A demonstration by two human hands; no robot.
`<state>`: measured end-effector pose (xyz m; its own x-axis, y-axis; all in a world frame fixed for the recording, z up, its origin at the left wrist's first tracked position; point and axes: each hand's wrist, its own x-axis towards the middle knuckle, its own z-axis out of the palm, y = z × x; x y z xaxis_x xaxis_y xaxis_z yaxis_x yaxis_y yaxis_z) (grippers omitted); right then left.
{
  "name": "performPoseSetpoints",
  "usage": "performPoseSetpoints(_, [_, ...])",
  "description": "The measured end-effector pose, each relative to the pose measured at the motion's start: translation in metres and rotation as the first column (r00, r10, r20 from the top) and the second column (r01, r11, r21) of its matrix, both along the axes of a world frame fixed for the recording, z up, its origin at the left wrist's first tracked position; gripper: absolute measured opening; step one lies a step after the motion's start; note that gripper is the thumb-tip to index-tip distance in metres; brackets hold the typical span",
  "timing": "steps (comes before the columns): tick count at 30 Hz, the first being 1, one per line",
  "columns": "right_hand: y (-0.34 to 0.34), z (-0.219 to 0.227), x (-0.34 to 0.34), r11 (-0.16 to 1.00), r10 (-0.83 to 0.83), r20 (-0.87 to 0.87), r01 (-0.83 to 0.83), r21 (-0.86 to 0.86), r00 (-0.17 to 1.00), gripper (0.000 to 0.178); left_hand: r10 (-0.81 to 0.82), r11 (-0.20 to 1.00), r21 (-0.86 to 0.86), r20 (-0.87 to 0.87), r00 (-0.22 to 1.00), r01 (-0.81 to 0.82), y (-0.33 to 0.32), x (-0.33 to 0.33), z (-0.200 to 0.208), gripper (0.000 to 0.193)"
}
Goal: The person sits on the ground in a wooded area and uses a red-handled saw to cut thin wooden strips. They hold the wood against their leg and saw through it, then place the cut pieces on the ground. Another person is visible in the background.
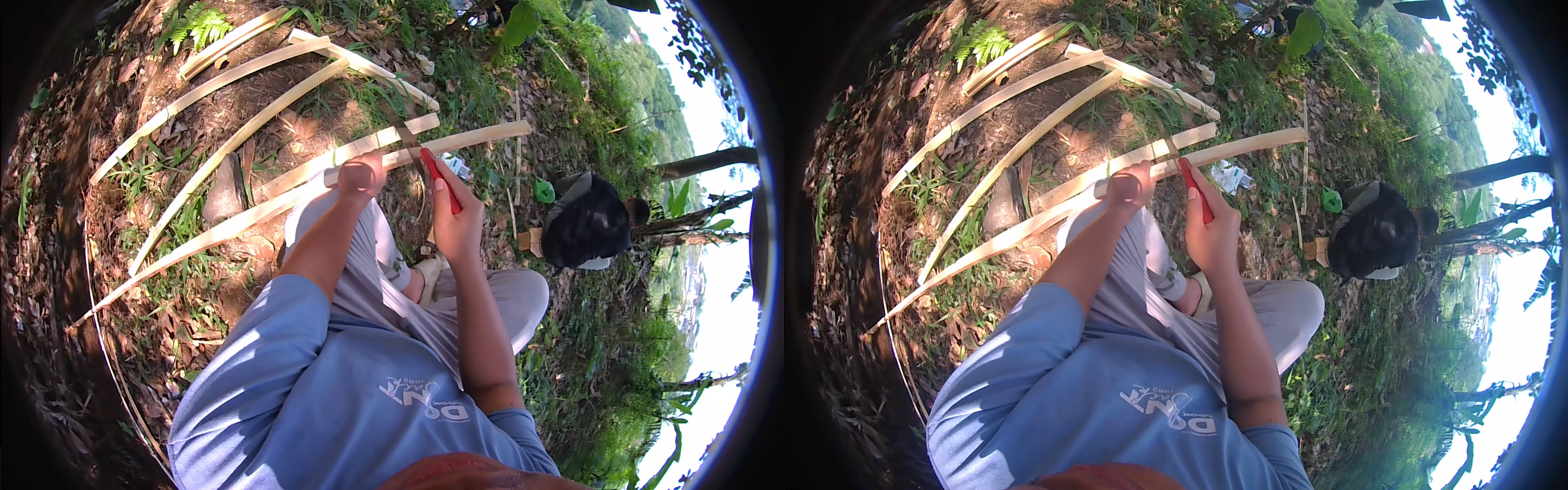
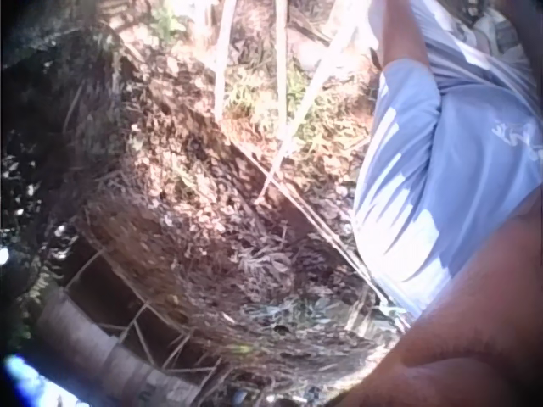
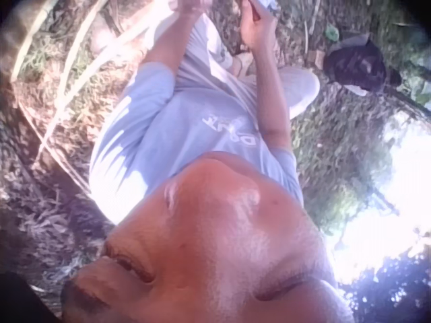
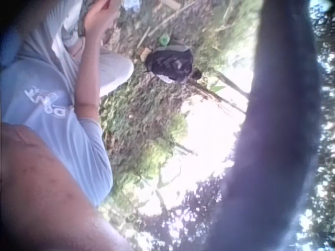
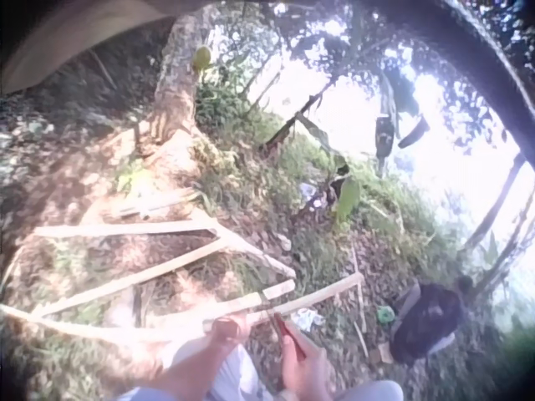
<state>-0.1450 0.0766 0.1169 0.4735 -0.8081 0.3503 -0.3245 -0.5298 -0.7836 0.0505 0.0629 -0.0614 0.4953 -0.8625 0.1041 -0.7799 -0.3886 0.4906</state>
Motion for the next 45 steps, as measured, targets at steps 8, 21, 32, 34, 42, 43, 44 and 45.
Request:
performPoseSetpoints(8, [-0.035,-0.050,0.026,0.993,0.005,0.110,-0.018,0.120,0.994,0.038,-0.029,0.999,-0.012,0.036,0.999,0.030,-0.001,0.005,-0.012,0.033])
performPoseSetpoints(21, [-0.035,-0.057,0.032,0.998,-0.005,0.039,0.003,0.067,0.999,0.038,-0.010,1.000,-0.017,0.044,0.999,0.010,0.004,0.001,0.009,0.036])
performPoseSetpoints(32, [-0.024,-0.058,0.022,0.986,0.035,0.023,-0.039,0.160,0.999,0.039,0.000,1.000,-0.002,0.108,0.994,0.000,-0.003,0.005,-0.026,0.029])
performPoseSetpoints(34, [-0.024,-0.054,0.021,0.988,0.032,-0.011,-0.030,0.154,0.999,0.039,0.001,1.000,-0.011,0.112,0.994,0.000,-0.004,0.002,-0.022,0.027])
performPoseSetpoints(42, [-0.013,-0.036,0.022,0.991,0.030,-0.105,-0.016,0.134,0.994,0.037,0.035,0.997,-0.067,0.153,0.988,-0.025,-0.001,0.002,-0.026,0.021])
performPoseSetpoints(43, [-0.012,-0.036,0.022,0.992,0.026,-0.100,-0.014,0.124,0.995,0.037,0.042,0.997,-0.076,0.152,0.988,-0.031,-0.001,0.002,-0.025,0.020])
performPoseSetpoints(44, [-0.011,-0.036,0.021,0.993,0.022,-0.095,-0.011,0.114,0.995,0.037,0.028,0.997,-0.070,0.164,0.986,-0.017,-0.002,0.003,-0.023,0.020])
performPoseSetpoints(45, [-0.011,-0.036,0.020,0.994,0.019,-0.091,-0.010,0.105,0.996,0.037,0.015,0.998,-0.063,0.174,0.985,-0.004,-0.002,0.003,-0.022,0.019])
